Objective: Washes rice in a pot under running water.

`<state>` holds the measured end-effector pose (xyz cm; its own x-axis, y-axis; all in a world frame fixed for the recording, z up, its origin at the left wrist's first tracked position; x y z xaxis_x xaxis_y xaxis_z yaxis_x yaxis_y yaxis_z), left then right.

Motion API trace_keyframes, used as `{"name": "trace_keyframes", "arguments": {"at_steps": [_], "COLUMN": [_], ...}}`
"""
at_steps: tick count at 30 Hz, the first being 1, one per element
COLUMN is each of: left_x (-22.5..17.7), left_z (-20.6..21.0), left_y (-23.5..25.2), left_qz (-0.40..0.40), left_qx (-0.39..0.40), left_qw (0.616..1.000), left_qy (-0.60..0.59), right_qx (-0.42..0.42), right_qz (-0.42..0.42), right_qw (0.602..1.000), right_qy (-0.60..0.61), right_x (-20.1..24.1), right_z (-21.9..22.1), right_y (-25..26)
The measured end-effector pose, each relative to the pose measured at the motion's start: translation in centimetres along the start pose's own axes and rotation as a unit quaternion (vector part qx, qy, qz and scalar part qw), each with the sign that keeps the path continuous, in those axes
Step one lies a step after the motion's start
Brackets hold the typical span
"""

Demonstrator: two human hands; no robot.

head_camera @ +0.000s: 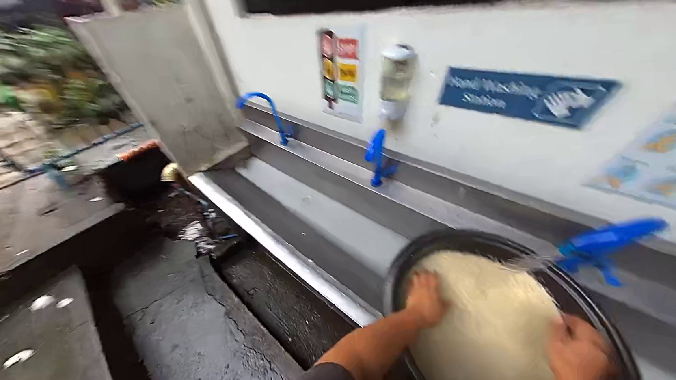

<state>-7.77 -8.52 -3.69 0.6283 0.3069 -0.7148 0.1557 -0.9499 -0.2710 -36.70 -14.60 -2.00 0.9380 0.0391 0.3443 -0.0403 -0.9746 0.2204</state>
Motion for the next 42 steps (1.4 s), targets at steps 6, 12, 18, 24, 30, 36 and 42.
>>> {"name": "trace_keyframes", "arguments": {"at_steps": [6, 12, 18, 24, 30, 36, 42], "left_x": [2.0, 3.1, -0.8, -3.4, -4.0, -2.1, 2.1], "left_z": [0.4, 4.5, 8.5, 7.8, 5.5, 0.5, 2.4], "left_y": [3.1, 4.9, 3.8, 3.0, 2.8, 5.2, 9.4], "left_qz": [-0.230, -0.294, -0.293, -0.213, -0.184, -0.136, -0.205], "left_qx": [-0.101, -0.088, -0.004, -0.037, -0.013, -0.096, -0.072], "left_qw": [0.950, 0.881, 0.810, 0.869, 0.943, 0.974, 0.937], "left_qy": [-0.185, -0.359, -0.508, -0.445, -0.277, -0.153, -0.272], "right_qx": [0.106, 0.149, 0.226, 0.211, 0.208, 0.133, 0.067], "right_qz": [0.409, 0.449, 0.376, 0.323, 0.228, 0.199, 0.267], "right_qw": [0.893, 0.821, 0.798, 0.784, 0.917, 0.968, 0.894], "right_qy": [0.157, 0.318, 0.412, 0.486, 0.251, 0.070, 0.355], "right_x": [-0.8, 1.6, 6.9, 9.8, 9.4, 4.2, 0.8], "right_z": [4.7, 8.3, 8.1, 6.9, 5.5, 4.8, 10.0], "right_y": [-1.3, -2.7, -2.9, -4.5, -2.1, 1.5, 2.4]}}
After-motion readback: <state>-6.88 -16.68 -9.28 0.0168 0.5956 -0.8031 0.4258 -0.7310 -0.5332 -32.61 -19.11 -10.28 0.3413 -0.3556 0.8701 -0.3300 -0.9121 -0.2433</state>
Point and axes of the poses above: each hand's wrist, its own y-axis towards the middle knuckle, its own z-axis out of the palm, x = y × z, the point moved 4 cm from there along y, towards the middle knuckle, and after that the axes turned 9 degrees about -y, right-handed, at the moved point
